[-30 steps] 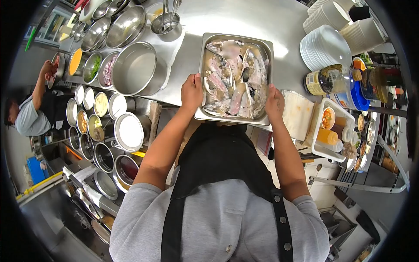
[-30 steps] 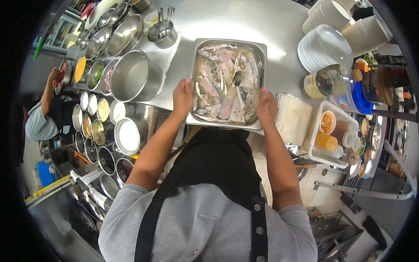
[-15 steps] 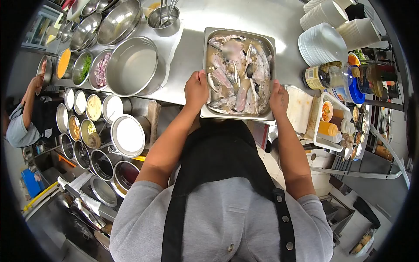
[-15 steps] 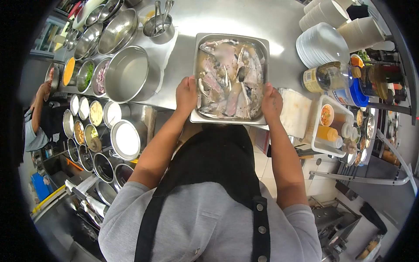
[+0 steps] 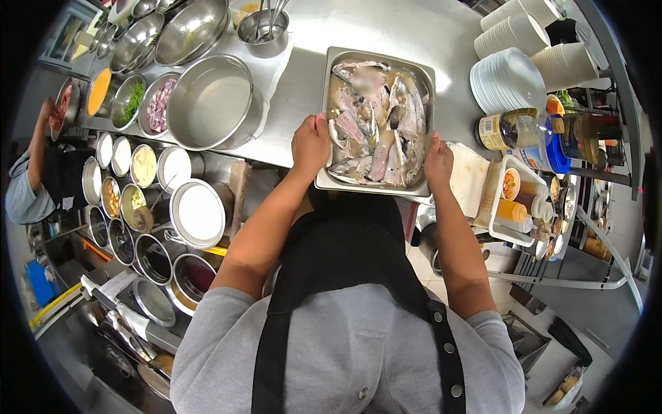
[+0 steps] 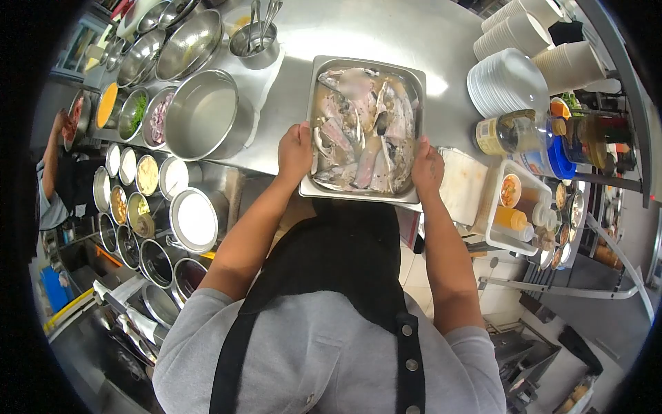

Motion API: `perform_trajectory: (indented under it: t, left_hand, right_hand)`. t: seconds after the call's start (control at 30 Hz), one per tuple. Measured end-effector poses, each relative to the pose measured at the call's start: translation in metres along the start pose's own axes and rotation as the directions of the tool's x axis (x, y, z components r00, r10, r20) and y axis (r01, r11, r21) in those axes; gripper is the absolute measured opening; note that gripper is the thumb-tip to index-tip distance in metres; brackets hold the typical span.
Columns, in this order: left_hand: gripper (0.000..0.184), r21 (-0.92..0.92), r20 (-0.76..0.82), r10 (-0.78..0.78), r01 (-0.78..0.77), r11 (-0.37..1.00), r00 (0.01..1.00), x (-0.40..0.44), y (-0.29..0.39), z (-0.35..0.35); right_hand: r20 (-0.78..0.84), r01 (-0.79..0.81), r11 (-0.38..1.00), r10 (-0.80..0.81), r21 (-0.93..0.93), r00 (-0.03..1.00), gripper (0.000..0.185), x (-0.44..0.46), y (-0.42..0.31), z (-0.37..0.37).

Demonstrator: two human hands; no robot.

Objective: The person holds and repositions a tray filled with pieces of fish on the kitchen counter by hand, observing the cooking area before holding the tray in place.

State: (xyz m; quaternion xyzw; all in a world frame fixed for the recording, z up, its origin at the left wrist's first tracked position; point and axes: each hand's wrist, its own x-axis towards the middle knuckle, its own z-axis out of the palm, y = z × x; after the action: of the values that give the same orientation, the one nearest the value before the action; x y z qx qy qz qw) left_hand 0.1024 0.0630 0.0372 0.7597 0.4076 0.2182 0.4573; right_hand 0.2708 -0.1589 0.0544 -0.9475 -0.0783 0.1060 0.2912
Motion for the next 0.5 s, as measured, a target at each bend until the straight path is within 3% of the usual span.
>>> perform_trajectory:
  t: [0.5]
  left_hand:
    - [0.038,-0.026,-0.017,0.004,-0.004,1.0,1.0,-0.0012,0.0024,-0.0004]
  right_hand:
    - [-0.02,-0.002,0.997,0.004,0.082,1.0,0.059,-0.002,-0.0008,0.0006]
